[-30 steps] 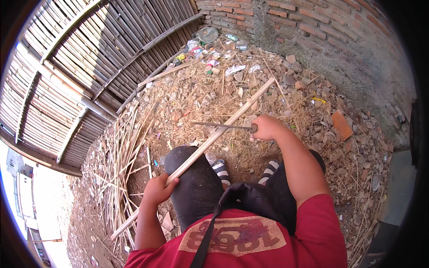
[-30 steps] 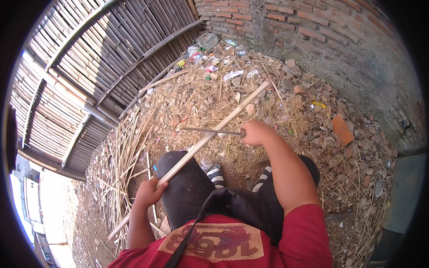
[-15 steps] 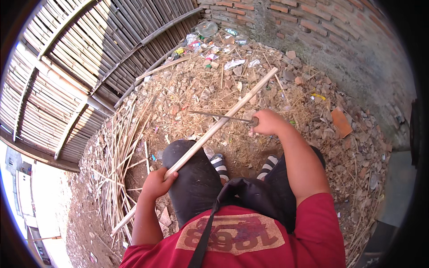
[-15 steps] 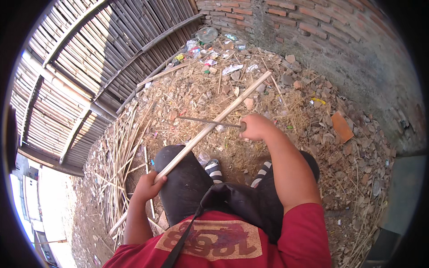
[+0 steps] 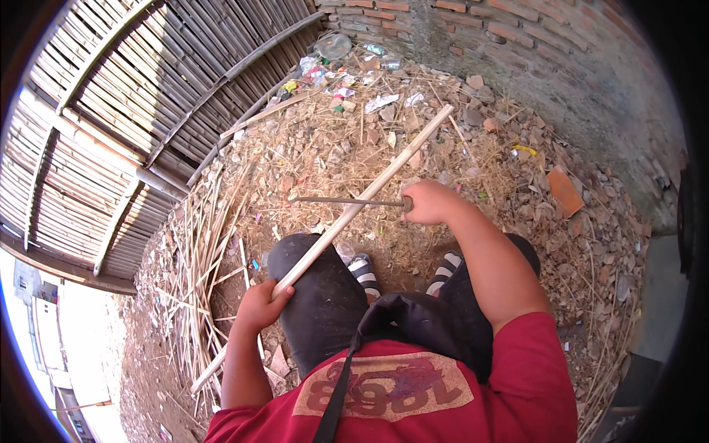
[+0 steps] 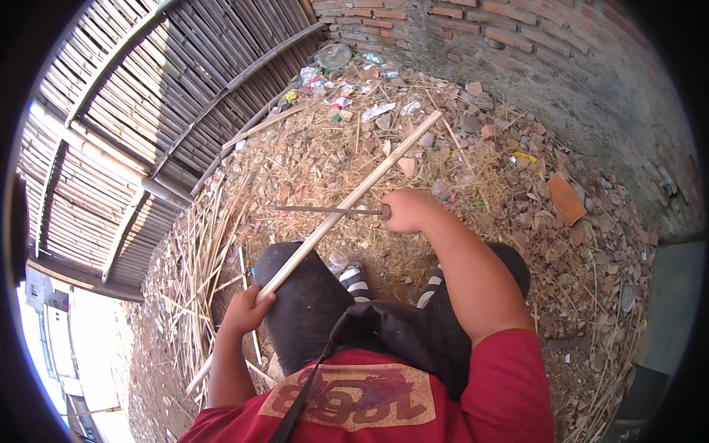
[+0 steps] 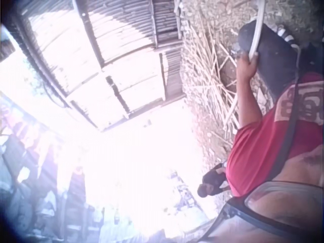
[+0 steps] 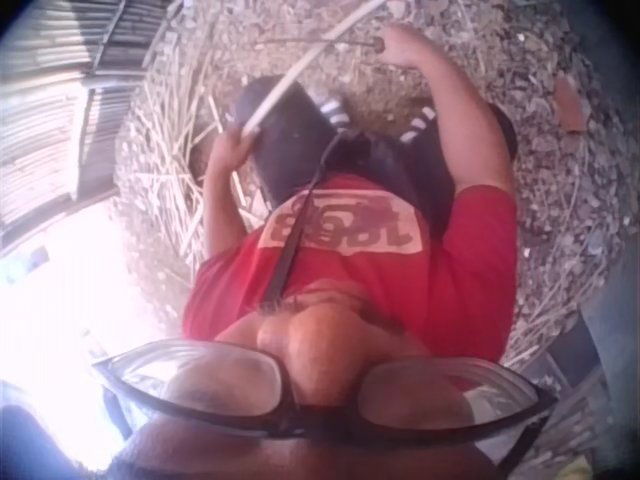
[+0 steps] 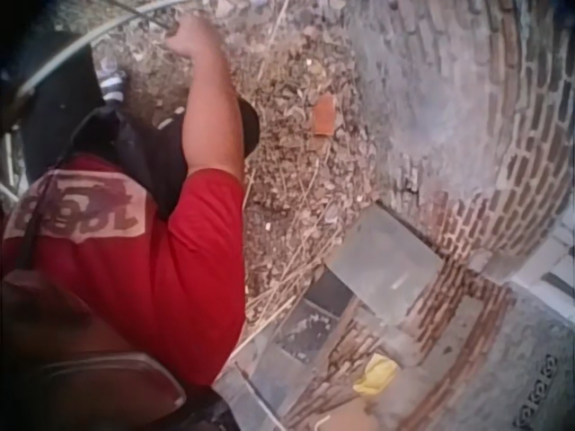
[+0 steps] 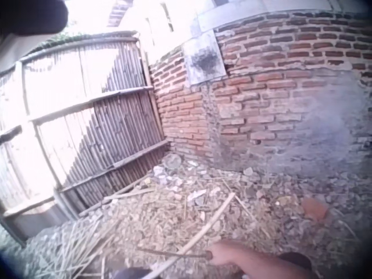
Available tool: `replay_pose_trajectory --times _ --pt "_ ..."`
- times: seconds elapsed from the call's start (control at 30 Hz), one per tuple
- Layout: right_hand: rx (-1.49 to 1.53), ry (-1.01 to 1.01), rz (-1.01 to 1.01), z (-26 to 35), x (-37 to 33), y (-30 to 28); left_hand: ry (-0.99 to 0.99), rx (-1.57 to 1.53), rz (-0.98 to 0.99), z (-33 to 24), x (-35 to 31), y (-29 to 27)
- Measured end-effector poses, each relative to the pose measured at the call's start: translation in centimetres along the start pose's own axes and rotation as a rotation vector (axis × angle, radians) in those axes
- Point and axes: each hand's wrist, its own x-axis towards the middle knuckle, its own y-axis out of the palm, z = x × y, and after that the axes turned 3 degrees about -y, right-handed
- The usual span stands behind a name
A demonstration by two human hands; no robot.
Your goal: The person shapes a thin bamboo strip by drawing a machete across its surface while holding it against their leg.
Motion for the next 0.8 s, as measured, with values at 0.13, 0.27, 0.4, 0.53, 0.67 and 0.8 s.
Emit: replay_pose_trajectory --times 0.13,0.27,0.4,0.53,0.67,0.8 --pt "0.167 0.05 0.068 -1.3 1.2 0.9 -0.004 0.069 -0.063 -0.9 -0.5 0.4" --pt "0.089 0.074 -0.042 -0.1 1.4 1.9 -0.003 0.083 -0.118 -0.9 -0.9 0.9" --pt "0.047 0.018 -0.03 1.3 0.7 1.5 0.023 0.081 -0.113 -0.6 -0.7 0.8" --pt "0.132 0.027 0.006 -0.7 1.4 0.7 0.044 0.084 -0.098 -0.5 -0.5 0.4" --pt "0.094 0.068 -0.059 0.7 1.0 0.7 0.066 0.06 -0.134 0.1 -0.8 0.9" --pt "0.026 0.09 -0.023 2.8 0.1 0.3 0.085 0.063 -0.129 0.6 -0.6 1.3"
